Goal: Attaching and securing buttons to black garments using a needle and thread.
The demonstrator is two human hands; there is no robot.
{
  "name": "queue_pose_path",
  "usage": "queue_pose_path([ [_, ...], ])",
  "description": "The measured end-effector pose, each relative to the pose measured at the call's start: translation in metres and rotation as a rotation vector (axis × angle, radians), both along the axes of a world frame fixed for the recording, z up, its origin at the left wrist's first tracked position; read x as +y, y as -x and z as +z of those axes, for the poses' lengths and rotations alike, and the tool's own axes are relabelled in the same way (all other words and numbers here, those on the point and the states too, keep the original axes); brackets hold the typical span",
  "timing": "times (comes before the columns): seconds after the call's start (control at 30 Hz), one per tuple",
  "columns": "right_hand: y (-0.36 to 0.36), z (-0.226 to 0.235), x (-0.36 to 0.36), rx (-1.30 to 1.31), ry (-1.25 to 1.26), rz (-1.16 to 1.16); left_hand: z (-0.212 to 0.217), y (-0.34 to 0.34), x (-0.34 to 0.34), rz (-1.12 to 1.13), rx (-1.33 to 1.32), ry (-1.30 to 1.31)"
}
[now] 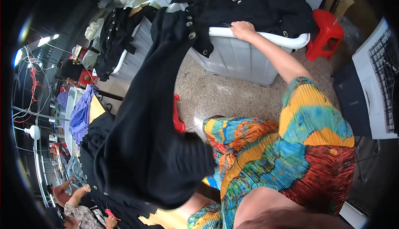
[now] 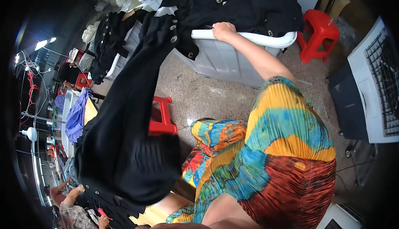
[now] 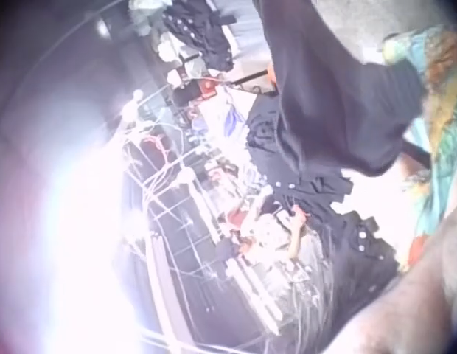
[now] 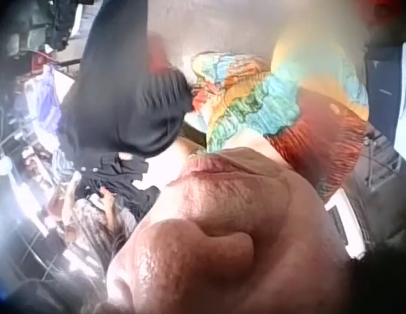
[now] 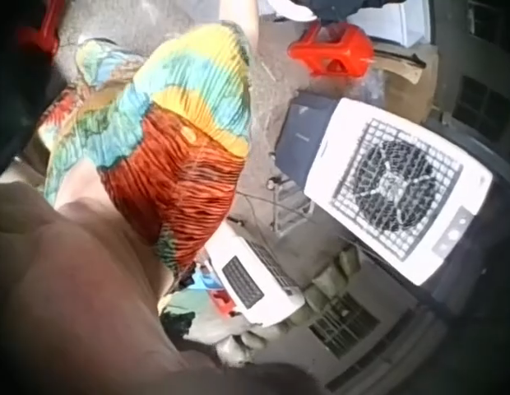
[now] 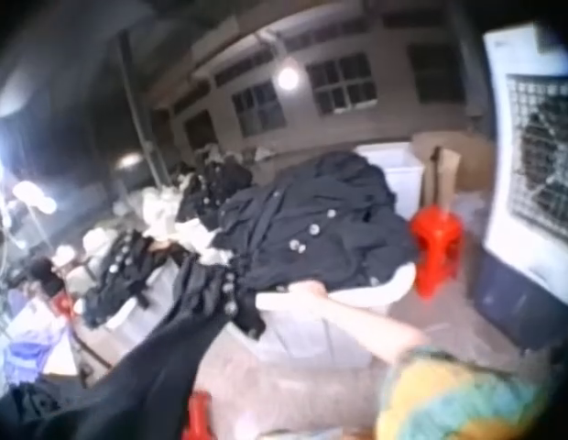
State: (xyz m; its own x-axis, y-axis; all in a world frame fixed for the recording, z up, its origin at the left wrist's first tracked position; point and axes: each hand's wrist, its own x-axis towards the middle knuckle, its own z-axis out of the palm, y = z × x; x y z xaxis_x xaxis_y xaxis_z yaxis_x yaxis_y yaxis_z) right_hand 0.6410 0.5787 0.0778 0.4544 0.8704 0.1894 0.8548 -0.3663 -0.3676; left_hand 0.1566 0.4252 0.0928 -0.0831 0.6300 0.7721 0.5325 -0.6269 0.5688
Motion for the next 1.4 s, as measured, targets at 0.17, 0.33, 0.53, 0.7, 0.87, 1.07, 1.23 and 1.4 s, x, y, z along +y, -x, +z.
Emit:
queue_pose_path([
  [0.17, 0.015, 0.010, -0.004, -0.016, 0.040, -0.107, 0.005, 0.023, 0.005, -0.016, -0.074, -0.040],
  [0.33, 0.014, -0.008, 0.002, -0.038, -0.012, -0.120, 0.008, 0.048, 0.005, 0.010, -0.149, -0.048],
  [0.53, 0.009, -0.011, -0.007, -0.088, -0.006, -0.106, 0.001, 0.072, 0.012, 0.011, -0.252, -0.036],
  [0.7, 0.030, 0.000, -0.023, -0.109, 0.022, -0.073, 0.001, 0.075, 0.012, 0.002, -0.308, 0.028],
  [0.87, 0.037, -0.009, -0.033, -0.249, -0.043, 0.040, 0.003, 0.082, -0.011, 0.023, -0.324, 0.163],
  [1.07, 0.062, 0.000, -0.042, -0.262, 0.003, 0.114, 0.009, 0.104, -0.088, 0.175, -0.315, 0.414],
  [1.23, 0.062, 0.011, -0.040, -0.370, -0.001, 0.102, 0.032, 0.116, -0.158, 0.360, -0.348, 0.546],
  [1.4, 0.069, 0.011, -0.040, -0.306, -0.041, 0.266, 0.047, 0.113, -0.207, 0.503, -0.417, 0.580],
])
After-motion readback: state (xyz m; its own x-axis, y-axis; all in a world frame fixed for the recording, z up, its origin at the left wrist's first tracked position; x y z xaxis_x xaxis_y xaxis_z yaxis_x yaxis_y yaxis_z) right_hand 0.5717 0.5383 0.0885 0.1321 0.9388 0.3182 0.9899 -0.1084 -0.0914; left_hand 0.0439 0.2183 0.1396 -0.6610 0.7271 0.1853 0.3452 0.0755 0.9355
